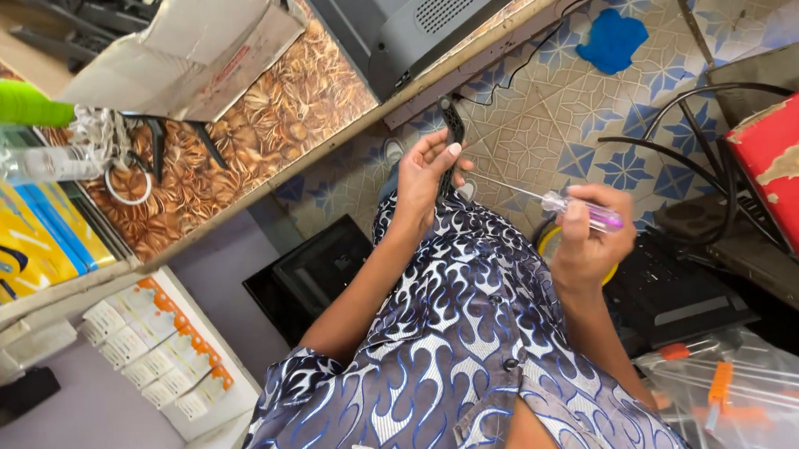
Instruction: Attaching a stand or mounting hardware to the back of a television using a screwdriver and screws.
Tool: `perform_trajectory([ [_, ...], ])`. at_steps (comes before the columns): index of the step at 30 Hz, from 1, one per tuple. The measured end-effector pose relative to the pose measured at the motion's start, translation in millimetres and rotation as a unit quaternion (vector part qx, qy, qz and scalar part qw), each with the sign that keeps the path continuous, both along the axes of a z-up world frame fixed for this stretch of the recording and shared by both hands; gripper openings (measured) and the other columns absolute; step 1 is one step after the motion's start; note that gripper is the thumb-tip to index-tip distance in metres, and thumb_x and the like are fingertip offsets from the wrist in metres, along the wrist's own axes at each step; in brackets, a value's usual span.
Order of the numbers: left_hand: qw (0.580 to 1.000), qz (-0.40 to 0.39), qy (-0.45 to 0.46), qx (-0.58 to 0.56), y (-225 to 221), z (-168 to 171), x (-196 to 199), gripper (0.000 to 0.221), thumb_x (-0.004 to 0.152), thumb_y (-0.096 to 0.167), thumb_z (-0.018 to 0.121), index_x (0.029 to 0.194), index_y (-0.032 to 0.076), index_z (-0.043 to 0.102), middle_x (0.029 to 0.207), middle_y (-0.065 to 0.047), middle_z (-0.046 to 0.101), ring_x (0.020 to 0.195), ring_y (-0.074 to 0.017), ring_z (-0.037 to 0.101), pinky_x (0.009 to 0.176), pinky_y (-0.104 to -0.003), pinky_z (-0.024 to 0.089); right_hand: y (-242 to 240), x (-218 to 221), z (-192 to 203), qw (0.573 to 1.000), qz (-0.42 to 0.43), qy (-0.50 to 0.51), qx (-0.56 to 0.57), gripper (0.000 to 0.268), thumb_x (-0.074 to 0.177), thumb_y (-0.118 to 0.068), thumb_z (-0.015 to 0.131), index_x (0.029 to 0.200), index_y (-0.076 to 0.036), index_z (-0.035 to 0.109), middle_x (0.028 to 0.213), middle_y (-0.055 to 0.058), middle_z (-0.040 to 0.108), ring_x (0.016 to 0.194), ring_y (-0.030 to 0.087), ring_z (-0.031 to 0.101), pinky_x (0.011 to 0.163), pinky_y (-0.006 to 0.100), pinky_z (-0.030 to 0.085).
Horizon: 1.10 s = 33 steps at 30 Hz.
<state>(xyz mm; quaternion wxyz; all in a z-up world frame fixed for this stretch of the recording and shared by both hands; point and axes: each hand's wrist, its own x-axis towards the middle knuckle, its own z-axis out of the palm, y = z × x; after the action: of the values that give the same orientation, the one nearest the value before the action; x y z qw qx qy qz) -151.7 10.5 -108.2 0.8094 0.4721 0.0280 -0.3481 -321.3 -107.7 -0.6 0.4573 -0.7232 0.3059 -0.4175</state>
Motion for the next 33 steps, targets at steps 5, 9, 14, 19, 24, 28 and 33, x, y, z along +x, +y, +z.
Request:
perform_trajectory([
  [5, 0.999, 0.026, -0.031, 0.001, 4, 2, 8, 0.039, 0.094, 0.0, 0.072, 0.129, -0.012, 0.059, 0.109, -0.026, 0.072, 0.074, -0.0325, 0.077, 0.047, -0.028, 0.062, 5, -6, -12, 0.995, -0.012, -0.103, 0.008, 0.032, 0.097, -0.015, 0.069, 0.102, 0.014, 0.057, 0.076, 0.027, 0.065, 0.053, 0.023, 0.065, 0.047, 0.03, 0.052],
  [9, 0.999, 0.025, -0.028, -0.017, 8, -2, -1, 0.038, 0.095, 0.001, 0.072, 0.129, -0.011, 0.06, 0.109, -0.027, 0.072, 0.074, -0.0342, 0.077, 0.048, -0.03, 0.062, 10, -14, -12, 0.996, 0.003, -0.093, -0.008, 0.029, 0.099, -0.01, 0.069, 0.102, 0.016, 0.056, 0.077, 0.029, 0.066, 0.054, 0.024, 0.066, 0.048, 0.031, 0.054],
  [14, 0.999, 0.015, -0.041, -0.02, 4, 7, -9, 0.04, 0.095, 0.0, 0.071, 0.131, -0.013, 0.059, 0.11, -0.029, 0.071, 0.075, -0.0347, 0.077, 0.048, -0.03, 0.062, 13, -14, -19, 0.994, 0.002, -0.106, -0.016, 0.03, 0.101, -0.012, 0.067, 0.102, 0.014, 0.055, 0.076, 0.028, 0.066, 0.055, 0.025, 0.067, 0.05, 0.03, 0.054],
  [19, 0.998, 0.023, -0.058, -0.017, -3, 12, -15, 0.039, 0.095, 0.0, 0.072, 0.13, -0.014, 0.059, 0.111, -0.029, 0.071, 0.075, -0.034, 0.077, 0.049, -0.03, 0.062, 14, -15, -24, 0.993, 0.008, -0.117, -0.012, 0.029, 0.102, -0.013, 0.065, 0.105, 0.013, 0.055, 0.079, 0.029, 0.067, 0.057, 0.026, 0.068, 0.05, 0.03, 0.055],
  [24, 0.989, 0.048, -0.135, 0.041, -1, 14, -8, 0.041, 0.097, -0.001, 0.069, 0.135, -0.012, 0.057, 0.118, -0.024, 0.067, 0.079, -0.0305, 0.077, 0.054, -0.027, 0.064, 16, -16, -17, 0.992, 0.087, -0.081, 0.043, 0.024, 0.105, -0.014, 0.063, 0.111, 0.007, 0.055, 0.09, 0.028, 0.07, 0.072, 0.029, 0.072, 0.059, 0.032, 0.056],
  [28, 0.975, 0.043, -0.197, 0.092, -4, 17, -1, 0.04, 0.097, 0.003, 0.07, 0.136, -0.005, 0.061, 0.123, -0.019, 0.068, 0.082, -0.0242, 0.077, 0.062, -0.024, 0.061, 9, -41, -59, 0.986, 0.163, -0.013, -0.014, 0.021, 0.1, -0.011, 0.066, 0.116, 0.002, 0.059, 0.102, 0.025, 0.071, 0.078, 0.031, 0.073, 0.059, 0.04, 0.058],
  [33, 0.957, 0.05, -0.246, 0.142, -2, 17, 5, 0.037, 0.099, 0.003, 0.068, 0.136, 0.001, 0.063, 0.122, -0.014, 0.068, 0.083, -0.0201, 0.077, 0.066, -0.025, 0.059, 13, -37, -52, 0.965, 0.234, 0.069, -0.098, 0.022, 0.099, -0.006, 0.066, 0.12, -0.001, 0.067, 0.116, 0.022, 0.07, 0.094, 0.04, 0.071, 0.075, 0.047, 0.058],
])
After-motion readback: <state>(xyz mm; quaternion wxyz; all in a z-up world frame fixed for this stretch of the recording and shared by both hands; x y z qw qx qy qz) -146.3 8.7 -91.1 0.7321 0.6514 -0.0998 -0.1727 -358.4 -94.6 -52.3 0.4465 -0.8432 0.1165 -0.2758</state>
